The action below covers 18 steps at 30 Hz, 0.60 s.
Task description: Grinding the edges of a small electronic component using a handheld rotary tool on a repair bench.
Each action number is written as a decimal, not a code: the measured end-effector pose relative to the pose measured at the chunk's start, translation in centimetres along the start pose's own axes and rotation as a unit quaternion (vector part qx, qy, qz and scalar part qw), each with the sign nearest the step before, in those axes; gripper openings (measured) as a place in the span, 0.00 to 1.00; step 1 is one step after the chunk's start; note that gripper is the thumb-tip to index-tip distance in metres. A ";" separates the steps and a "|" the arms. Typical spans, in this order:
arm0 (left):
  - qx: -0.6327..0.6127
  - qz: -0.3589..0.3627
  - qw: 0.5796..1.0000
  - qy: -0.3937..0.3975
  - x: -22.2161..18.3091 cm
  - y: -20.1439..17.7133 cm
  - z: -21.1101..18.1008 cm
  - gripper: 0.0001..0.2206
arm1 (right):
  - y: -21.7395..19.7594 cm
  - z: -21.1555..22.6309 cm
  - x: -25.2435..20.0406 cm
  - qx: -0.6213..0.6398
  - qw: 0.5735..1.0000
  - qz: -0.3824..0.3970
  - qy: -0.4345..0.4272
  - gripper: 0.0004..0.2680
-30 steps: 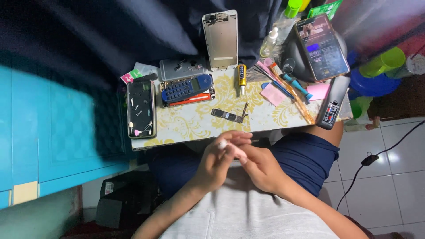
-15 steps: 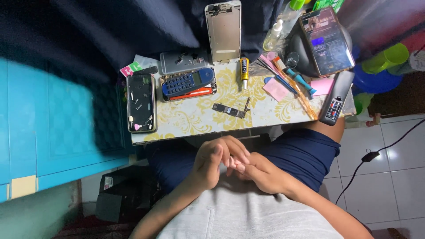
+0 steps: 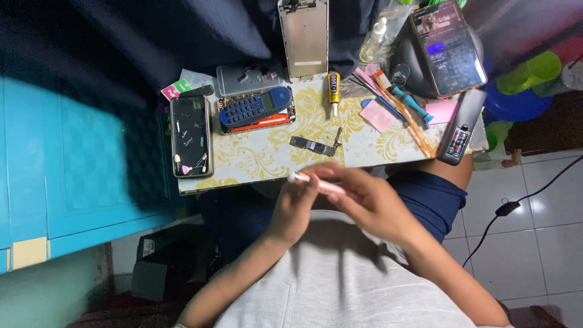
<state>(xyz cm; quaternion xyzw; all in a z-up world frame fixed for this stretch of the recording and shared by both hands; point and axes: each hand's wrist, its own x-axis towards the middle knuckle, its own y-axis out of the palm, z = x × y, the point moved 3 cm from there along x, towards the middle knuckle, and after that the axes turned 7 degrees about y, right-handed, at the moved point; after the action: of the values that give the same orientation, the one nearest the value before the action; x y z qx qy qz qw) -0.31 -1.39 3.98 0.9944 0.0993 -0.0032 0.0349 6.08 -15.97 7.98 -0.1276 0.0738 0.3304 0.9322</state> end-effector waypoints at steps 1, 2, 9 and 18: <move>0.000 -0.001 1.000 0.000 0.3 0.0 0.6 0.24 | -0.5 -1.5 -0.2 0.000 1.000 0.001 0.000 0.15; -0.088 -0.017 0.996 -0.019 0.5 0.0 1.4 0.27 | -1.0 -2.8 -0.3 0.075 0.997 0.006 -0.011 0.13; -0.058 0.072 0.995 -0.037 2.1 2.3 -1.8 0.39 | -0.9 -3.4 0.7 0.120 0.975 -0.124 -0.138 0.11; 0.259 -0.025 0.938 0.229 2.0 -0.8 -1.6 0.18 | -5.0 -4.3 1.2 0.032 0.952 -0.237 -0.193 0.08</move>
<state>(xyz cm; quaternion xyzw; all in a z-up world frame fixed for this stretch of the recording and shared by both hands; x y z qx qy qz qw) 1.49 -0.06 5.44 0.9402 0.1249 0.1979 -0.2474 10.00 -20.23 4.53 -0.0448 -0.1297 0.1158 0.9837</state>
